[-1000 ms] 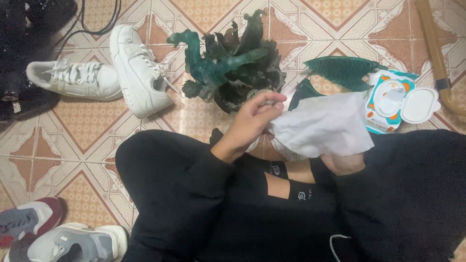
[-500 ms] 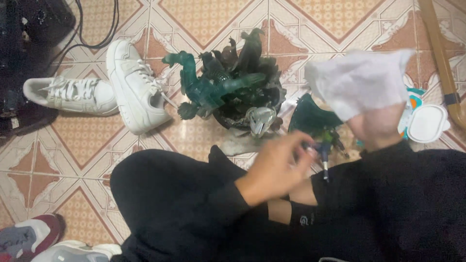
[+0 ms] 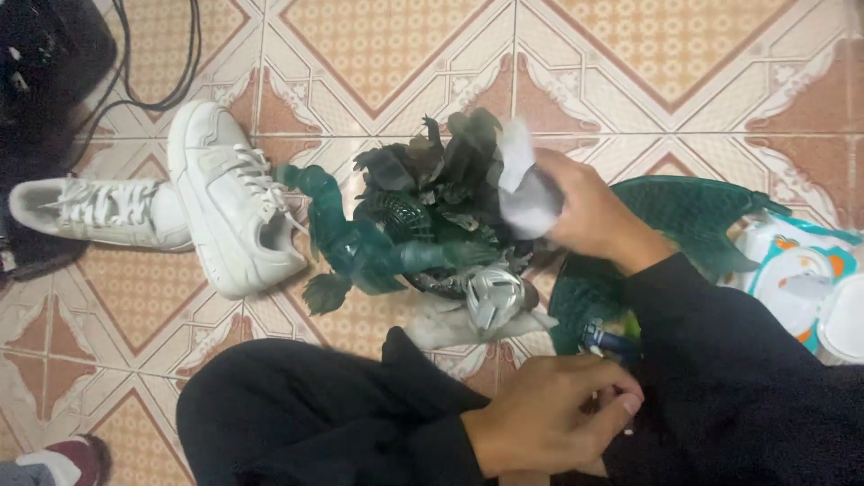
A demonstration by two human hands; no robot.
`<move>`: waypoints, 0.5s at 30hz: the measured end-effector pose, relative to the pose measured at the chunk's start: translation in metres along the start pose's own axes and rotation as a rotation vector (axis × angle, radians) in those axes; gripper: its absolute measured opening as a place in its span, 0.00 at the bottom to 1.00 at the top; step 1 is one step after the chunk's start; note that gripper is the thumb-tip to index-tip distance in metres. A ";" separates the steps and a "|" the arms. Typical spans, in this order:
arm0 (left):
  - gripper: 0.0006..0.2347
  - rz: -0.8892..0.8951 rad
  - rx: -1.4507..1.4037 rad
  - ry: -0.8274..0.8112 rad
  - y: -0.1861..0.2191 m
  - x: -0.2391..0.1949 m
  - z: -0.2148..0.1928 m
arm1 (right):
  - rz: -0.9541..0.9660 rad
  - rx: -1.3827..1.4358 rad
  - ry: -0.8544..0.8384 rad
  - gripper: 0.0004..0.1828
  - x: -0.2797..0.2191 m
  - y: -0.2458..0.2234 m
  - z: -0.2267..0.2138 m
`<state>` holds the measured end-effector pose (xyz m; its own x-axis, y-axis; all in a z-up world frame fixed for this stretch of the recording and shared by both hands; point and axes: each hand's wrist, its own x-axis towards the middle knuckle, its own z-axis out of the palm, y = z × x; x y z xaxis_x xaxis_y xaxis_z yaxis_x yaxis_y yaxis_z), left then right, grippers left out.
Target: The person sits on the floor and wipes a green dragon statue with a white wipe. They rotate the statue to clean different sides, including the wings and base, using the wipe throughout the clip.
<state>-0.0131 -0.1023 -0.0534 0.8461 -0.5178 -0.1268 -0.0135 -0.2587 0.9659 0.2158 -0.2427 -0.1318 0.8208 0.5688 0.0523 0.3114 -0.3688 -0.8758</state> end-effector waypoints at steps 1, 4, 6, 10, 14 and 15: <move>0.08 -0.007 -0.008 0.001 0.000 0.002 -0.004 | 0.007 0.004 -0.008 0.53 0.005 -0.002 -0.001; 0.08 -0.069 0.005 -0.035 0.000 0.004 -0.008 | 0.042 -0.078 -0.025 0.42 0.015 -0.002 -0.003; 0.12 -0.198 0.021 -0.105 0.001 0.006 -0.010 | -0.084 -0.138 -0.033 0.27 0.021 0.006 -0.001; 0.09 -0.191 -0.018 -0.092 -0.003 0.007 -0.010 | -0.050 -0.121 -0.007 0.24 0.027 0.006 0.008; 0.10 -0.203 -0.025 -0.123 -0.009 0.007 -0.009 | 0.028 -0.097 0.076 0.17 0.027 0.001 0.016; 0.09 -0.154 -0.013 -0.094 -0.011 0.006 -0.006 | 0.053 -0.090 0.106 0.15 0.027 -0.001 0.018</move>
<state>-0.0045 -0.0973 -0.0630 0.7837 -0.5472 -0.2938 0.1200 -0.3307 0.9361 0.2294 -0.2135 -0.1380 0.8815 0.4681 0.0617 0.3044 -0.4633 -0.8323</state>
